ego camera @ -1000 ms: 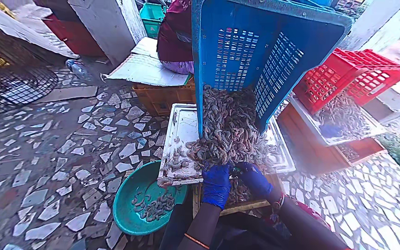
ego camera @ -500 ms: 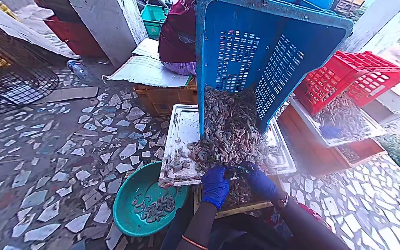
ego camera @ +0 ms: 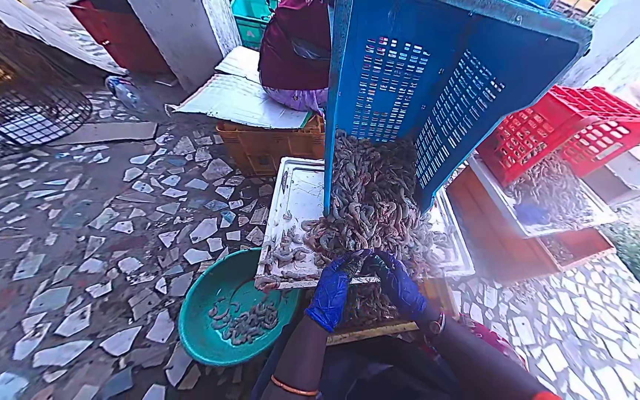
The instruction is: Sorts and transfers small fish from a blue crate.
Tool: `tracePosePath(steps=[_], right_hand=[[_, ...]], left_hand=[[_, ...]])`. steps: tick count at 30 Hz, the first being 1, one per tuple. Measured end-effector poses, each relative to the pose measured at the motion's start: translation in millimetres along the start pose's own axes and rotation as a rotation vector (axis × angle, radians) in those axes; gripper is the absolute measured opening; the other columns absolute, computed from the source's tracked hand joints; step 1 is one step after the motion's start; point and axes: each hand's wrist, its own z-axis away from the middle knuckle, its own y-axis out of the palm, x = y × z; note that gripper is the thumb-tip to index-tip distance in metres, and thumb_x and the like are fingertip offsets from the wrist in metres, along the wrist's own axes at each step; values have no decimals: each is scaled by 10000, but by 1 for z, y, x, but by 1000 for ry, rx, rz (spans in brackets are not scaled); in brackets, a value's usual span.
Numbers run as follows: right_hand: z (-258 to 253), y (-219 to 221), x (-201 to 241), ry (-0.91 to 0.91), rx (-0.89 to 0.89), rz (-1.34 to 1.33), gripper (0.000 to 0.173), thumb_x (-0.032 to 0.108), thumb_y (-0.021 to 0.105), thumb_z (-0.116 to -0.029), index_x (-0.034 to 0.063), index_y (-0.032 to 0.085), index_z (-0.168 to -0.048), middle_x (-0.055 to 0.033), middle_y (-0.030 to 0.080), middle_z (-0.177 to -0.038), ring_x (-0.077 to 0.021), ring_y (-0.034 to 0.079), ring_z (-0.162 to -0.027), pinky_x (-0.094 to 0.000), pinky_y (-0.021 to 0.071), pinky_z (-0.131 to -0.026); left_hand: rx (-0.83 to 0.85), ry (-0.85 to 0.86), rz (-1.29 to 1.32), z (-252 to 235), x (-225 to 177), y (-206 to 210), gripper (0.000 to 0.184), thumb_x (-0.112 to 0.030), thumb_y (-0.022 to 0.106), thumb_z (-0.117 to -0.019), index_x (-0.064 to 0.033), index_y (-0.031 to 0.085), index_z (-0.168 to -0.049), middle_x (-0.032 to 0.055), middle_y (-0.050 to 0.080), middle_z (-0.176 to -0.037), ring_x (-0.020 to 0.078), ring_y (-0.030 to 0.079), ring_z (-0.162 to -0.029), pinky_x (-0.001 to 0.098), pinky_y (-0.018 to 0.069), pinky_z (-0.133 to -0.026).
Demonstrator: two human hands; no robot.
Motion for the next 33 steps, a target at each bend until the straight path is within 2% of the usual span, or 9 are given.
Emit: tracePosePath(steps=[2, 4, 6, 8, 15, 19, 26, 30, 33], right_hand=[[-3, -5, -3, 102, 10, -125, 376, 112, 395, -1058, -71, 525, -1360, -141, 681, -1180, -144, 676, -1062, -333, 559, -979], [-10, -15, -2, 145, 120, 221, 333, 149, 491, -1057, -7, 589, -1334, -93, 683, -1222, -123, 664, -1111, -312, 540, -1009], [-20, -16, -4, 212, 270, 859, 429, 356, 630, -975, 179, 638, -1365, -81, 628, -1370, -226, 596, -1255, -485, 469, -1065], [-22, 0, -9, 239, 289, 947, 436, 303, 633, -954, 225, 633, -1383, -98, 620, -1385, -280, 603, -1261, -547, 482, -1055], [-42, 87, -1, 45, 500, 1106, 328, 170, 622, -948, -4, 659, -1224, -221, 637, -1296, -390, 617, -1215, -587, 520, -956], [-39, 69, -16, 42, 366, 1048, 341, 154, 570, -967, 100, 692, -1281, -153, 667, -1312, -333, 628, -1236, -542, 513, -1014], [-30, 27, -8, 295, -4, 204, 245, 93, 652, -962, 59, 710, -1197, -91, 735, -1108, -166, 716, -987, -380, 604, -909], [-32, 5, 2, 324, 78, 463, 253, 226, 623, -999, 92, 717, -1192, -91, 721, -1136, -189, 683, -1045, -414, 540, -968], [-31, -8, -1, 327, 189, 511, 320, 313, 551, -1044, 92, 686, -1233, -104, 705, -1168, -203, 670, -1080, -436, 524, -989]], left_hand=[[12, 47, -286, -1, -8, -22, 367, 75, 420, -976, 13, 638, -1265, 74, 688, -1249, 66, 632, -1168, 263, 503, -1046], [-26, -97, -935, 3, -29, -52, 442, -13, 518, -946, -245, 728, -1258, 19, 664, -1349, 183, 567, -1306, 455, 455, -1085], [-138, -347, -1384, 7, -45, -76, 426, -122, 609, -932, -372, 718, -1259, 123, 606, -1414, 396, 506, -1350, 669, 417, -1018], [-266, -466, -1540, 10, -46, -97, 441, -167, 659, -914, -364, 688, -1308, 183, 556, -1453, 478, 470, -1359, 726, 405, -999], [-255, -442, -1531, 3, -46, -83, 585, -130, 519, -999, -315, 452, -1550, 113, 663, -1362, 371, 634, -1235, 658, 414, -1047], [-119, -429, -1443, -8, -38, -65, 647, -142, 480, -1022, -371, 332, -1609, 75, 690, -1335, 376, 634, -1236, 638, 400, -1076], [228, -207, -830, -31, 6, -26, 684, 22, 570, -906, -360, 559, -1474, -51, 574, -1494, 150, 520, -1394, 464, 401, -1181], [68, -80, -1309, -24, -1, 3, 589, -62, 566, -952, -448, 622, -1393, 39, 696, -1320, 302, 623, -1241, 589, 366, -1105], [41, 119, -1572, -19, 9, 16, 546, -36, 614, -937, -317, 638, -1405, 173, 711, -1220, 430, 649, -1140, 669, 366, -1074]])
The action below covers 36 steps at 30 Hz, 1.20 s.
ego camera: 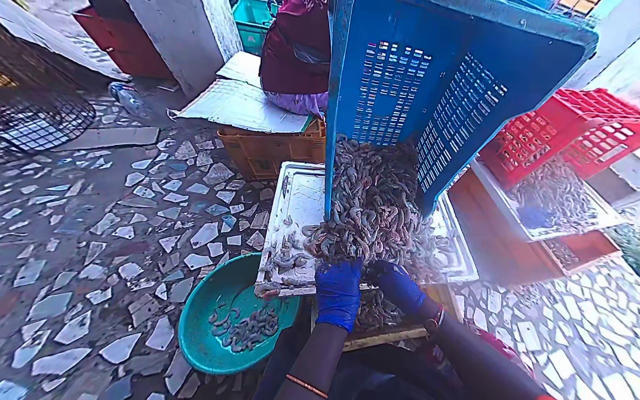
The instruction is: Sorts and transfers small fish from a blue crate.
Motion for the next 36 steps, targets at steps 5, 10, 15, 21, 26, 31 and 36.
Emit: tracePosePath(steps=[5, 10, 15, 21, 26, 31, 36], right_hand=[[13, -10, -8, -143, -70, 171, 302, 240, 546, -1033, 80, 684, -1248, -130, 696, -1228, -250, 651, -1170, -463, 493, -1038], [14, -4, -33, -404, -203, 96, 244, 223, 611, -997, 60, 735, -1131, -115, 731, -1116, -215, 685, -1073, -405, 523, -1004], [24, -8, -12, -119, 81, -423, 356, 181, 473, -1072, -3, 572, -1361, -116, 678, -1204, -138, 674, -1050, -327, 559, -952], [29, 7, 9, -204, 22, -187, 355, 171, 558, -1025, 15, 626, -1337, -159, 663, -1284, -207, 634, -1178, -398, 491, -1046], [25, -5, -10, -294, -44, -170, 258, 182, 609, -996, 36, 699, -1189, -92, 712, -1108, -134, 665, -1030, -339, 530, -956], [25, -12, -18, -234, 40, -473, 208, 149, 607, -1005, 20, 688, -1146, -16, 717, -1020, -57, 674, -934, -270, 568, -886], [39, -26, -9, -224, 18, -579, 176, 112, 538, -1020, 26, 653, -1121, 11, 697, -952, -51, 661, -859, -254, 565, -811]], left_hand=[[2, -53, 176, 6, -10, -4, 412, -68, 619, -899, -210, 726, -1270, 117, 710, -1264, 356, 620, -1236, 612, 345, -1126], [28, -349, 924, 4, 4, 0, 383, 20, 486, -987, -158, 732, -1221, 79, 711, -1248, 223, 640, -1208, 498, 481, -1057], [-385, -185, 520, 10, 6, 3, 358, 4, 598, -930, -212, 782, -1149, 73, 765, -1133, 291, 698, -1120, 562, 436, -1071], [-342, -218, 632, 13, -5, 0, 365, 8, 596, -918, -196, 776, -1162, 68, 759, -1148, 262, 680, -1145, 538, 402, -1104], [-223, -267, 1225, 12, 25, -10, 314, 88, 488, -977, -1, 683, -1207, 85, 720, -1163, 86, 664, -1084, 286, 521, -993], [122, 34, 820, 9, 25, -3, 473, -59, 624, -937, -278, 679, -1352, 29, 640, -1376, 182, 550, -1329, 437, 426, -1137], [160, -132, 477, 5, 12, -17, 390, -98, 586, -963, -190, 686, -1328, 114, 626, -1399, 325, 558, -1330, 566, 413, -1104]])
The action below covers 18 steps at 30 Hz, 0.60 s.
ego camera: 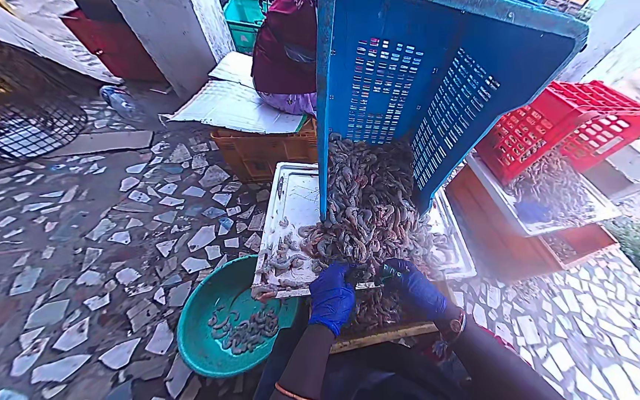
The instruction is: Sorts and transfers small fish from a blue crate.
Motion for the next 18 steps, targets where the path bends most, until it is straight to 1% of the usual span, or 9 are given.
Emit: tracePosePath(steps=[2, 4, 6, 8, 12, 14, 15, 17, 18], right_hand=[[-6, -12, 2, 26, 99, 478, 337, 242, 606, -1008, 86, 674, -1299, -46, 704, -1218, -119, 655, -1116, -346, 512, -1016], [-11, -9, -11, -51, 102, 773, 440, 337, 619, -1000, 127, 632, -1387, -109, 632, -1389, -235, 588, -1293, -463, 441, -1118], [-9, 6, -22, -223, -2, 762, 402, 205, 601, -994, 34, 644, -1356, -204, 634, -1361, -316, 589, -1291, -482, 426, -1129], [-10, 23, -37, -402, -138, 742, 348, 101, 594, -954, 15, 690, -1277, -215, 694, -1223, -347, 654, -1173, -518, 484, -1050], [-10, 27, -39, -295, -7, 579, 350, 118, 559, -1001, -7, 643, -1317, -188, 675, -1254, -259, 642, -1189, -417, 486, -1073], [-15, 25, -34, -280, -12, 704, 294, 177, 570, -1004, 21, 693, -1220, -171, 703, -1191, -277, 668, -1140, -455, 506, -1034], [-20, 22, -30, -233, 7, 820, 289, 230, 571, -1009, 60, 707, -1200, -146, 707, -1192, -275, 665, -1143, -469, 502, -1034], [-39, 13, -18, -68, 92, 1078, 333, 368, 577, -1000, 160, 709, -1224, -121, 684, -1265, -316, 634, -1199, -563, 472, -1040], [-52, 9, -12, 12, 79, 1127, 349, 419, 596, -976, 209, 713, -1229, -101, 675, -1282, -316, 628, -1203, -584, 480, -1019]], left_hand=[[-13, 18, 258, -3, 12, 4, 371, -70, 607, -953, -226, 724, -1269, 42, 669, -1330, 207, 585, -1289, 466, 440, -1113], [4, 129, 600, -1, 15, 15, 406, 53, 586, -925, -165, 740, -1231, 19, 699, -1281, 103, 614, -1232, 327, 485, -1083], [22, 147, 859, 4, 4, 21, 408, 128, 505, -929, -35, 693, -1252, 73, 698, -1264, 82, 631, -1188, 266, 501, -1048], [17, 29, 947, 13, -3, 18, 373, 119, 459, -963, 17, 641, -1273, 99, 678, -1236, 65, 632, -1119, 236, 506, -992], [-1, -23, 974, 18, 4, 8, 252, 51, 532, -987, 16, 672, -1193, 49, 717, -1111, 33, 663, -1012, 217, 538, -933], [-26, -20, 833, 19, 15, -2, 269, 49, 533, -986, -9, 689, -1196, 47, 728, -1147, 50, 667, -1067, 239, 531, -973], [-45, -42, 626, 19, 22, -12, 279, 25, 558, -991, -76, 724, -1190, 24, 732, -1180, 64, 662, -1117, 269, 523, -1008], [-59, -183, -7, 22, 40, -41, 401, -35, 571, -952, -277, 753, -1216, 35, 679, -1307, 221, 609, -1246, 491, 485, -1032], [-77, -284, -251, 23, 49, -52, 400, -75, 603, -928, -313, 750, -1214, 98, 656, -1344, 336, 590, -1267, 607, 472, -991]])
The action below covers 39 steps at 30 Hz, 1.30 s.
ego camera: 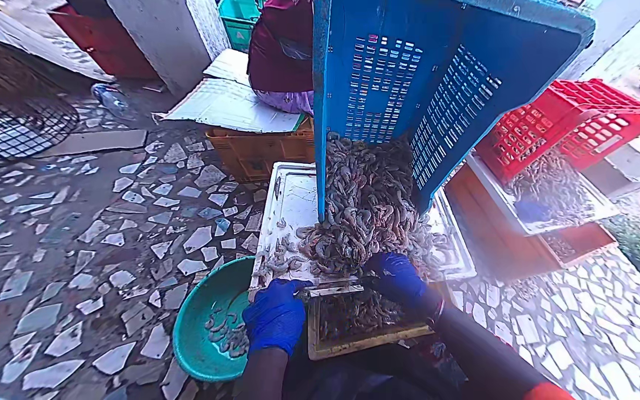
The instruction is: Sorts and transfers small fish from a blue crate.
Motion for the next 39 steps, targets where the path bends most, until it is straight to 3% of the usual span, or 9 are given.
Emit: tracePosePath(steps=[3, 8, 15, 19, 22, 26, 34, 37, 39], right_hand=[[-35, -17, 6, 234, -4, -18, 329, 312, 578, -975, 219, 693, -1269, -97, 668, -1309, -304, 626, -1229, -568, 512, -996], [-57, -12, 21, 298, 36, -90, 408, 294, 565, -960, 194, 643, -1348, -86, 644, -1376, -298, 606, -1275, -591, 494, -1010], [-9, -3, 0, 102, -62, -918, 251, 255, 631, -999, 72, 635, -1172, -40, 669, -957, -117, 643, -793, -319, 560, -727], [10, 0, 16, 183, -139, -1170, 270, 39, 621, -963, -13, 657, -1225, -114, 721, -1072, -167, 723, -890, -347, 625, -814], [19, 1, 15, 254, -91, -1237, 298, 174, 544, -1058, -4, 621, -1284, -112, 715, -1092, -150, 710, -963, -332, 609, -865], [24, 7, 9, 298, -57, -1264, 252, 102, 667, -975, 10, 703, -1207, -106, 748, -1013, -164, 732, -892, -342, 626, -810], [32, 3, -4, 93, -12, -1225, 391, -11, 623, -955, 6, 615, -1346, -123, 692, -1270, -197, 725, -1053, -363, 618, -911], [26, 9, -15, 71, 38, -1144, 447, 97, 630, -1004, 58, 529, -1437, -106, 663, -1326, -196, 714, -1101, -368, 613, -942], [23, 10, -14, 81, 14, -1105, 491, 116, 656, -988, 93, 514, -1457, -117, 698, -1240, -213, 736, -1024, -392, 633, -887]], left_hand=[[-95, -209, -263, -7, 35, -11, 368, -136, 669, -911, -306, 731, -1231, 207, 603, -1387, 483, 523, -1306, 729, 437, -959], [-84, -218, -278, -12, 21, -10, 509, -127, 610, -937, -314, 605, -1411, 135, 697, -1274, 410, 643, -1182, 692, 424, -1001], [-12, 215, 270, -14, -55, 23, 520, -65, 575, -947, -392, 687, -1334, -35, 687, -1349, 227, 604, -1291, 556, 353, -1142], [-220, 304, 268, -9, -78, 45, 398, -75, 639, -910, -312, 780, -1197, 11, 755, -1201, 269, 668, -1174, 570, 391, -1094], [-412, 437, 25, -6, -81, 57, 388, -80, 693, -843, -299, 797, -1145, 47, 777, -1074, 329, 688, -1073, 620, 358, -1092], [-358, 500, -140, 2, -93, 65, 279, -33, 686, -866, -168, 791, -1086, 110, 762, -1042, 377, 688, -1057, 636, 371, -1098], [-67, 236, -55, -13, -85, 51, 421, -60, 598, -930, -200, 677, -1319, 111, 690, -1298, 378, 548, -1313, 592, 252, -1187], [76, 222, -40, -19, -73, 46, 597, -99, 573, -949, -376, 545, -1478, 25, 612, -1445, 310, 520, -1367, 613, 199, -1204], [195, 289, 45, -19, -69, 43, 717, -91, 558, -943, -466, 427, -1541, -26, 516, -1549, 304, 475, -1416, 646, 303, -1144]])
